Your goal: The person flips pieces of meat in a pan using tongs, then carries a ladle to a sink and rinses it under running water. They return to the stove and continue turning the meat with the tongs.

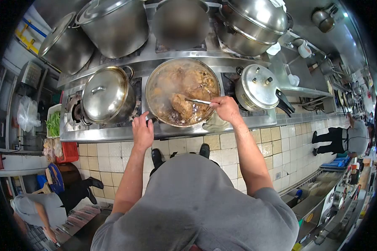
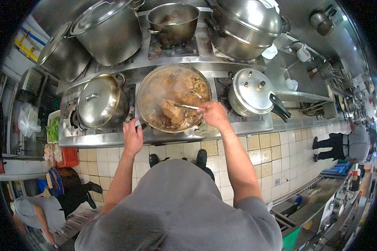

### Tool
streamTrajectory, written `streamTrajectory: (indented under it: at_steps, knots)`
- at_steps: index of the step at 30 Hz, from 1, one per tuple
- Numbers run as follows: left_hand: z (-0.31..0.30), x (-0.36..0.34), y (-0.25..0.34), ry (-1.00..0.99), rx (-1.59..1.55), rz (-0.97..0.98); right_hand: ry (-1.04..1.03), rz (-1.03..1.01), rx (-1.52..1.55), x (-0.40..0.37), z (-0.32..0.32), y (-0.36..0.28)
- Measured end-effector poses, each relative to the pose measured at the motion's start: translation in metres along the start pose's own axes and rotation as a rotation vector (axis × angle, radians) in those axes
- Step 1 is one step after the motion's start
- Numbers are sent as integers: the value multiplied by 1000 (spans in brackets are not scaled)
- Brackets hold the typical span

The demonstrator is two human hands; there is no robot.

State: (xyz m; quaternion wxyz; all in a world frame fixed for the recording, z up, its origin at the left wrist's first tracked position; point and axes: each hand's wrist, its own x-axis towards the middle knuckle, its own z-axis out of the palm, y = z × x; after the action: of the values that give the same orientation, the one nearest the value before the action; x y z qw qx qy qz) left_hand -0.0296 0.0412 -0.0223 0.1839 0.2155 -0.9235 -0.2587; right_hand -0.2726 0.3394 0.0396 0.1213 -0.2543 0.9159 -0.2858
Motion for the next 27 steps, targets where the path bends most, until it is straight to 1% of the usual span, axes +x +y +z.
streamTrajectory:
  at_steps: [5, 10, 12, 13, 15, 18, 22, 24, 27]
  knots:
    - [3, 0, -3, 7, -14, -1, -8, -43, 21, -10, 11, -5]
    - [3, 0, -4, 12, 1, -1, -73, -56, -11, -13, 6, -14]
    - [4, 0, -3, 12, -18, -10, -93, -133, 5, -12, 8, -13]
    - [4, 0, -3, 9, -20, -7, -90, -130, 5, -11, 9, -13]
    - [3, -1, -2, 3, -12, -10, -118, -150, -59, -10, 10, -22]
    - [1, -1, -1, -2, -9, -12, -108, -190, -108, -8, 11, -39]
    - [0, -1, 1, -9, -8, -24, -78, -198, -91, -2, 32, -38]
    - [1, -1, 0, 5, -10, -10, -125, -227, -48, 0, 37, -40]
    - [3, -1, -4, 9, -3, 6, -134, -251, -29, -2, 42, -41]
